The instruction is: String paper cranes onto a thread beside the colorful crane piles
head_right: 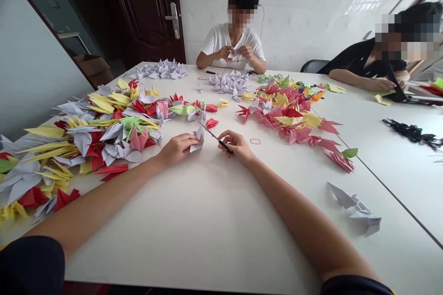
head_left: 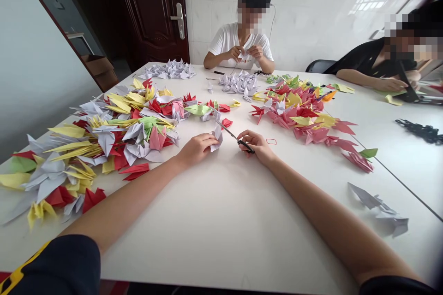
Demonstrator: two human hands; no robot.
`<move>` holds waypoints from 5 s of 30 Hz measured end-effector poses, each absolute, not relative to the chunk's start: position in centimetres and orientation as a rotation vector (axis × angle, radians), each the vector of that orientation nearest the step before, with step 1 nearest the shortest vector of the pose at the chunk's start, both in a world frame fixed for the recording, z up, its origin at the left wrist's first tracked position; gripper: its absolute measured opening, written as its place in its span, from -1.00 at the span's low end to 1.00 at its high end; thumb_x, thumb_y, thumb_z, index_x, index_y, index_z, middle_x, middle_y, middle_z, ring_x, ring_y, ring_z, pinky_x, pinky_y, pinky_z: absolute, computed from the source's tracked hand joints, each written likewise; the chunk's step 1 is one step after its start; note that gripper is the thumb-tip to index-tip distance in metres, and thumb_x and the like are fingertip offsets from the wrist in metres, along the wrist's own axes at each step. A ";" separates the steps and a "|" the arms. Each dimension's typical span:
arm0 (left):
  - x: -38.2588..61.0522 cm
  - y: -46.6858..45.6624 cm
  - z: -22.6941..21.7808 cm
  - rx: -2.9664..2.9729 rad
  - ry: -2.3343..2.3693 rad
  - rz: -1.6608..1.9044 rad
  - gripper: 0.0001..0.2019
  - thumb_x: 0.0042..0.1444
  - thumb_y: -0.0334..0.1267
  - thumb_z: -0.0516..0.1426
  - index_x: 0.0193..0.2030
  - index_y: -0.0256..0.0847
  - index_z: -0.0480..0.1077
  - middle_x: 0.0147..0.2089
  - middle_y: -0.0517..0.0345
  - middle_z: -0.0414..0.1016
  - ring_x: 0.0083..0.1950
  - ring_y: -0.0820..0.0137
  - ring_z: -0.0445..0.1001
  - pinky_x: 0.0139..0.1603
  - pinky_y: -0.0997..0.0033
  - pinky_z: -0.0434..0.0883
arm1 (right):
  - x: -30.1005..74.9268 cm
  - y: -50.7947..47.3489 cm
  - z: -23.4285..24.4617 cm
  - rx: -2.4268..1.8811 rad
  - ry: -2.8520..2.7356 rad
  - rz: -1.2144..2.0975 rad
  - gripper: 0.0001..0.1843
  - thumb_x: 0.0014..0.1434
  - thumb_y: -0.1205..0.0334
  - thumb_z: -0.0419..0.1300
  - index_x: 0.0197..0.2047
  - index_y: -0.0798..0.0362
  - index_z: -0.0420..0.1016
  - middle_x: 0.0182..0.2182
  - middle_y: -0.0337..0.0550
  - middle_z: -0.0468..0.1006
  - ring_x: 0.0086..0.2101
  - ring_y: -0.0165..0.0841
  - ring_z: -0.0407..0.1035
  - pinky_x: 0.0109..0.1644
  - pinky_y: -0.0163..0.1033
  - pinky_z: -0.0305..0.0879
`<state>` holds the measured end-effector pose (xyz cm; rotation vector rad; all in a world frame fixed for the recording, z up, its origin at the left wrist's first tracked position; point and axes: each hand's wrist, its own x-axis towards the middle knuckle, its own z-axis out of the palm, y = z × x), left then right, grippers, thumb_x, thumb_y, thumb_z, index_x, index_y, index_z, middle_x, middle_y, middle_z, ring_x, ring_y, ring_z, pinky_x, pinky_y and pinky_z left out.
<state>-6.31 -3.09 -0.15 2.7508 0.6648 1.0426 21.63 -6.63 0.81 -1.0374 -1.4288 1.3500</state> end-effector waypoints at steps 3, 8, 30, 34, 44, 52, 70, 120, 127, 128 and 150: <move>-6.3 -3.1 0.1 2.714 0.701 0.973 -0.67 0.23 -0.52 0.13 0.07 -0.22 0.56 0.09 -0.02 0.56 0.16 0.18 0.52 0.25 0.16 0.49 | 21.7 -6.5 0.6 -1.037 -1.444 1.346 -0.57 -0.01 0.04 0.45 -0.14 0.06 0.50 -0.49 -0.28 0.42 -0.56 -0.51 0.24 -0.54 -0.37 0.25; -6.7 -3.4 0.9 2.611 0.697 0.870 -0.66 0.34 -0.17 0.11 0.14 -0.21 0.56 0.16 -0.05 0.54 0.20 0.08 0.46 0.28 0.03 0.39 | 21.9 -6.3 0.3 -1.045 -1.460 1.343 -0.58 0.00 0.07 0.44 -0.12 0.07 0.49 -0.48 -0.29 0.43 -0.56 -0.53 0.25 -0.53 -0.39 0.24; -6.0 -3.2 0.7 2.331 0.832 1.032 -0.91 0.16 -0.35 0.33 -0.20 -0.18 0.53 -0.19 0.11 0.57 -0.10 0.22 0.53 0.02 0.25 0.43 | 21.8 -6.4 0.3 -1.057 -1.496 1.326 -0.59 0.02 0.09 0.43 -0.10 0.07 0.49 -0.48 -0.31 0.43 -0.56 -0.54 0.27 -0.50 -0.39 0.25; -5.9 -3.1 0.8 2.160 0.848 0.949 -0.90 0.18 -0.24 0.29 -0.20 -0.18 0.57 -0.16 0.07 0.54 -0.13 0.23 0.54 -0.10 0.31 0.47 | 21.8 -6.3 0.3 -1.051 -1.500 1.322 -0.58 0.02 0.07 0.44 -0.11 0.08 0.49 -0.49 -0.32 0.42 -0.57 -0.55 0.25 -0.50 -0.39 0.25; -6.0 -1.9 0.0 1.948 0.899 1.005 -0.75 0.02 -0.05 0.37 -0.32 -0.18 0.59 -0.22 0.04 0.56 -0.19 0.20 0.53 -0.05 0.20 0.47 | 21.7 -6.4 0.4 -1.061 -1.479 1.340 -0.55 0.00 0.04 0.45 -0.11 0.07 0.48 -0.47 -0.28 0.44 -0.54 -0.51 0.26 -0.55 -0.38 0.29; -6.0 -1.6 -0.5 1.898 0.869 1.164 -0.77 0.14 -0.10 0.27 -0.34 -0.20 0.38 0.07 -0.10 0.43 0.17 0.10 0.46 0.06 0.14 0.54 | 21.9 -6.4 0.4 -1.050 -1.463 1.361 -0.55 0.00 0.05 0.45 -0.11 0.08 0.48 -0.47 -0.28 0.42 -0.54 -0.52 0.25 -0.55 -0.39 0.26; -6.0 -2.1 0.0 1.909 1.051 1.181 -0.74 0.15 -0.12 0.25 -0.09 -0.18 0.40 -0.19 0.10 0.52 -0.22 0.30 0.50 -0.18 0.37 0.42 | 21.8 -6.5 0.7 -1.038 -1.449 1.371 -0.57 -0.04 0.10 0.43 -0.14 0.10 0.50 -0.48 -0.28 0.45 -0.58 -0.51 0.26 -0.58 -0.38 0.24; -6.2 -1.7 -0.3 1.986 1.138 1.143 -0.77 0.15 -0.15 0.21 -0.11 -0.18 0.57 -0.26 0.12 0.52 -0.32 0.32 0.42 -0.30 0.40 0.33 | 21.2 -6.9 0.9 -1.158 -1.562 1.296 -0.45 -0.05 -0.10 0.48 -0.14 0.11 0.51 -0.49 -0.28 0.41 -0.54 -0.46 0.38 -0.58 -0.39 0.30; -6.2 -1.7 -0.4 2.015 1.110 1.139 -0.73 0.16 -0.06 0.19 -0.15 -0.19 0.55 -0.31 0.13 0.48 -0.40 0.35 0.34 -0.33 0.39 0.27 | 21.1 -7.0 0.7 -1.210 -1.640 1.269 -0.49 0.01 -0.08 0.43 -0.11 0.09 0.49 -0.46 -0.23 0.42 -0.36 -0.30 0.56 -0.54 -0.40 0.34; -6.2 -1.8 -0.4 2.009 1.112 1.137 -0.72 0.15 -0.05 0.19 -0.15 -0.19 0.55 -0.30 0.12 0.50 -0.40 0.35 0.34 -0.33 0.39 0.27 | 21.2 -7.0 0.7 -1.207 -1.639 1.272 -0.49 0.02 -0.08 0.43 -0.10 0.09 0.48 -0.45 -0.23 0.41 -0.34 -0.28 0.57 -0.54 -0.40 0.34; -6.1 -1.9 -0.2 2.034 1.099 1.120 -0.70 0.17 -0.04 0.17 -0.13 -0.21 0.55 -0.35 0.14 0.44 -0.39 0.34 0.35 -0.32 0.40 0.30 | 21.1 -6.9 0.6 -1.218 -1.640 1.266 -0.49 0.01 -0.08 0.42 -0.11 0.09 0.48 -0.46 -0.24 0.43 -0.42 -0.36 0.50 -0.54 -0.39 0.33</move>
